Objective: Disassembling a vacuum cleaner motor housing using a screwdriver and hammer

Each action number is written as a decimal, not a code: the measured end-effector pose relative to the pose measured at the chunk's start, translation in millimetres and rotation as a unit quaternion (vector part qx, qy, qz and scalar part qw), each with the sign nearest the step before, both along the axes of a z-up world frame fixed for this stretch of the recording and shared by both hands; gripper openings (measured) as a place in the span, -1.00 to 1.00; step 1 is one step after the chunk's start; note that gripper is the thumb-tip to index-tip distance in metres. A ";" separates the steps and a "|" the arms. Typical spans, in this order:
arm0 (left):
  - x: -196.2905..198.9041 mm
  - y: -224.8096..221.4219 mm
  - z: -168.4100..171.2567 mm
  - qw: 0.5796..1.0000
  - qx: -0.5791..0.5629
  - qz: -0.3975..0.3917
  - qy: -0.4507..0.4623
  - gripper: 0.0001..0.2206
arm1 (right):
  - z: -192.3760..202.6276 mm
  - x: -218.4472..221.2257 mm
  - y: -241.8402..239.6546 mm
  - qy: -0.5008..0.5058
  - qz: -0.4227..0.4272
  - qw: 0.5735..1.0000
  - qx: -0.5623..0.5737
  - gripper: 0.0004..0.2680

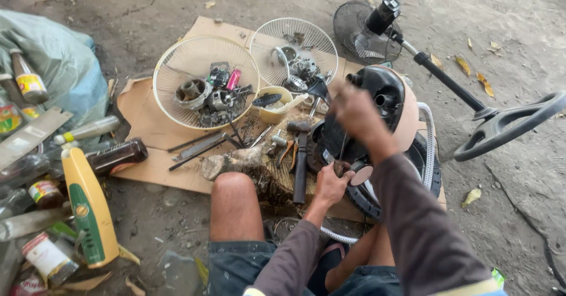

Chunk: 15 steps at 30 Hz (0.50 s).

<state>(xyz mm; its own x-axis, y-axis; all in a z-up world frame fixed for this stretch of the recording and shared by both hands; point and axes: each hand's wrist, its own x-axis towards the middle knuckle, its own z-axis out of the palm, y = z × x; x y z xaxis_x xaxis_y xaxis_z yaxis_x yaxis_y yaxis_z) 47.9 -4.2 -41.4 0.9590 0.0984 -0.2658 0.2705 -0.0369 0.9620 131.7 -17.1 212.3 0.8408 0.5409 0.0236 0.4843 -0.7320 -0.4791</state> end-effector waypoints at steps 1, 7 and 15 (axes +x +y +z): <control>-3.3 -0.1 -0.2 1.000 0.011 0.006 0.002 -0.76 | 9.5 10.4 1.9 -0.087 -0.076 0.992 0.047 -0.60; -16.3 7.5 29.1 1.000 -0.003 -0.003 0.027 -0.79 | -28.2 54.6 -71.1 -0.280 -0.221 0.921 0.160 -0.71; -24.0 -3.5 11.0 1.000 -0.029 0.010 -0.004 -0.75 | -76.5 34.0 -125.4 -0.126 -0.283 0.940 0.144 -0.15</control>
